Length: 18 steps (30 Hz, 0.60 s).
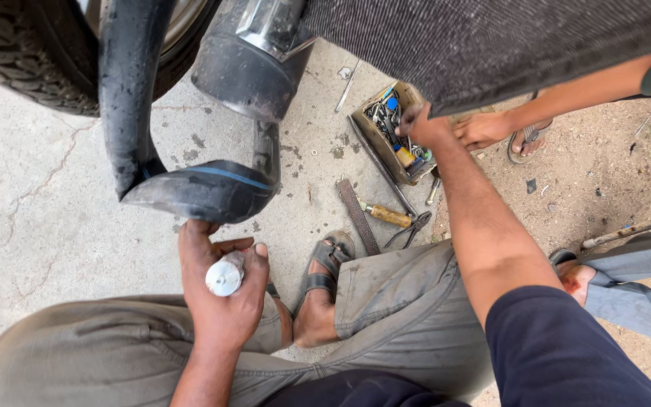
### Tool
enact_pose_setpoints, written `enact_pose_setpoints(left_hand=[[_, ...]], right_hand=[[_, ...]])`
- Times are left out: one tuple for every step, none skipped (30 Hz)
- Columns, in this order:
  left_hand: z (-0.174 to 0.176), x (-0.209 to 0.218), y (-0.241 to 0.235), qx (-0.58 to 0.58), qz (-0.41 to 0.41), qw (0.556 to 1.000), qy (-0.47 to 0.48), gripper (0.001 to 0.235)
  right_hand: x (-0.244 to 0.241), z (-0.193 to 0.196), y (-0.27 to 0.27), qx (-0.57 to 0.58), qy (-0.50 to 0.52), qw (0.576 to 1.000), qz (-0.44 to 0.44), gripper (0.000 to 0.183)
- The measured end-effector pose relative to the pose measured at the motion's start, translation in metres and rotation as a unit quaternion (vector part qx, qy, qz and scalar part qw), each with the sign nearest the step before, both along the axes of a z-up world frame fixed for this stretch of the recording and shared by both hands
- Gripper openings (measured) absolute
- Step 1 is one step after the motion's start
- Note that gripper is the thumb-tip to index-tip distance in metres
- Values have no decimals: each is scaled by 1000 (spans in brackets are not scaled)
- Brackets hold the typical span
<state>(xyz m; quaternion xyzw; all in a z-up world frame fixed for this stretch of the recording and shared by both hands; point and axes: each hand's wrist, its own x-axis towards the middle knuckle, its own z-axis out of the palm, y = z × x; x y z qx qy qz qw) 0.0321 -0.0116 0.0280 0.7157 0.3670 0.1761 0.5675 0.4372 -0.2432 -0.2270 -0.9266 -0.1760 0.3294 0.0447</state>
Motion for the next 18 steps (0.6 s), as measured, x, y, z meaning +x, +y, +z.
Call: enact_pose_setpoints(left_hand=[[1, 1, 0, 3, -2, 1000, -10, 71], [1, 1, 0, 6, -4, 1000, -20, 72], [2, 1, -1, 6, -7, 1000, -25, 71], [2, 0, -1, 6, -10, 999, -31, 70], [3, 0, -1, 7, -13, 999, -36, 69], [3, -2, -2, 13, -15, 999, -37, 69], [4, -3, -3, 21, -16, 999, -38, 68], [5, -5, -4, 28, -17, 999, -39, 67], [5, -7, -4, 21, -13, 999, -33, 70], [5, -9, -5, 15, -9, 1000, -26, 73], [5, -11, -5, 8, -5, 1000, -21, 76], [3, -14, -6, 34, -8, 999, -31, 75], [1, -16, -7, 63, -10, 997, -41, 74], [-2, -18, -7, 92, -12, 994, -51, 74], [-6, -19, -8, 102, -11, 993, -58, 72], [-11, -19, -8, 112, -10, 992, -64, 70], [-16, -23, -8, 126, -3, 990, -65, 68], [-21, -24, -9, 140, 5, 987, -74, 71]], right_hand=[[3, 11, 6, 5, -9, 1000, -10, 31], [5, 25, 10, 10, -18, 1000, -20, 30], [10, 43, 11, 33, -11, 998, -44, 26], [14, 62, 12, 57, -4, 996, -68, 23], [13, 78, 14, 81, 3, 992, -93, 19], [12, 98, 11, 124, -26, 991, -45, 14], [9, 116, 10, 167, -54, 984, 5, 13], [6, 133, 13, 233, -10, 970, -64, 12], [5, 155, 13, 297, 34, 945, -132, 15], [-1, 176, 12, 421, 60, 887, -180, 13], [-9, 198, 10, 536, 84, 810, -221, 12], [-20, 216, 8, 641, 109, 715, -257, 11], [-37, 227, 11, 608, 112, 747, -246, 8], [-57, 232, 16, 574, 114, 776, -235, 10], [-77, 236, 24, 540, 118, 804, -222, 14], [-101, 237, 32, 541, 147, 801, -210, 18], [-126, 236, 41, 542, 183, 797, -195, 22], [-144, 241, 45, 544, 186, 801, -168, 26]])
